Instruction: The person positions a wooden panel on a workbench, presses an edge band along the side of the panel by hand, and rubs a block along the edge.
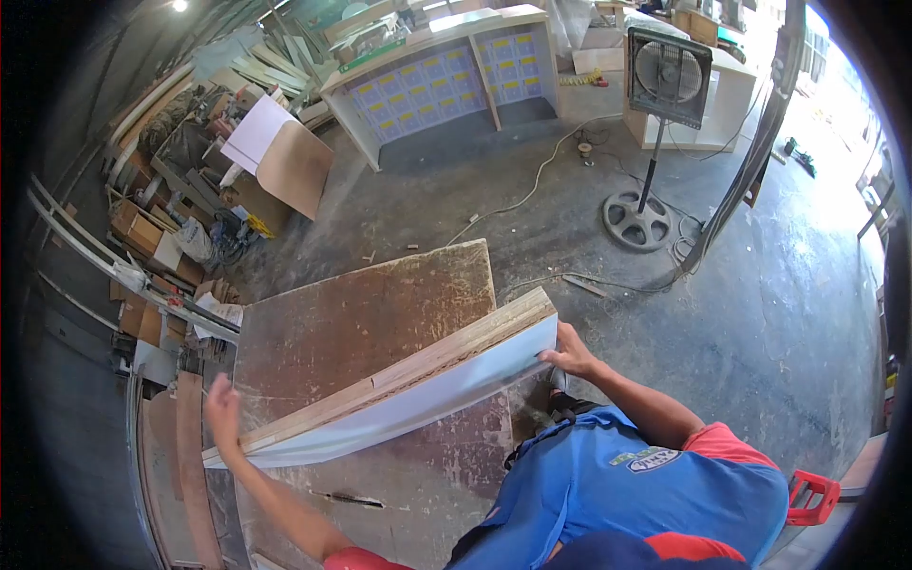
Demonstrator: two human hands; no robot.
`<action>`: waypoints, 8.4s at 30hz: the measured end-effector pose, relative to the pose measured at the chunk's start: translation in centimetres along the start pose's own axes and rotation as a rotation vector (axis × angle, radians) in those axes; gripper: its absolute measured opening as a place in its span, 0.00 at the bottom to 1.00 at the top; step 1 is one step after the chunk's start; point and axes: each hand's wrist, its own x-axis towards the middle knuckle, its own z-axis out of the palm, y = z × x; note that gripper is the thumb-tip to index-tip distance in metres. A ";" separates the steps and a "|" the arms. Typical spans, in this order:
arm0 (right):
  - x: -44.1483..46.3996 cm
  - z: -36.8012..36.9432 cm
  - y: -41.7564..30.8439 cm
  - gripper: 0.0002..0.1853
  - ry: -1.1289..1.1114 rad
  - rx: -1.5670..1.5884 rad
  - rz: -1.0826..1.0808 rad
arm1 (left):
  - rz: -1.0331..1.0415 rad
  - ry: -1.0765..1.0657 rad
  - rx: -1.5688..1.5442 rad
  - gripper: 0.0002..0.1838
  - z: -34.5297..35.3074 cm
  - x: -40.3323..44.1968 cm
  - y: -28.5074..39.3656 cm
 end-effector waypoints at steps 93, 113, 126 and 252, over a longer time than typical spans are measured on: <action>-47.9 11.9 -25.7 0.38 -0.069 -0.639 0.909 | 0.464 -0.485 -0.085 0.46 44.1 -20.0 7.4; -47.8 13.9 -22.0 0.32 -0.035 -0.542 0.931 | 0.532 -0.353 0.184 0.42 51.5 -20.6 15.9; -43.5 10.1 -23.8 0.32 -0.045 -0.276 0.932 | 0.559 -0.312 0.201 0.40 51.4 -21.0 15.7; -42.6 15.1 -19.9 0.47 0.361 -0.211 0.867 | 0.572 -0.223 0.206 0.36 56.0 -16.6 18.9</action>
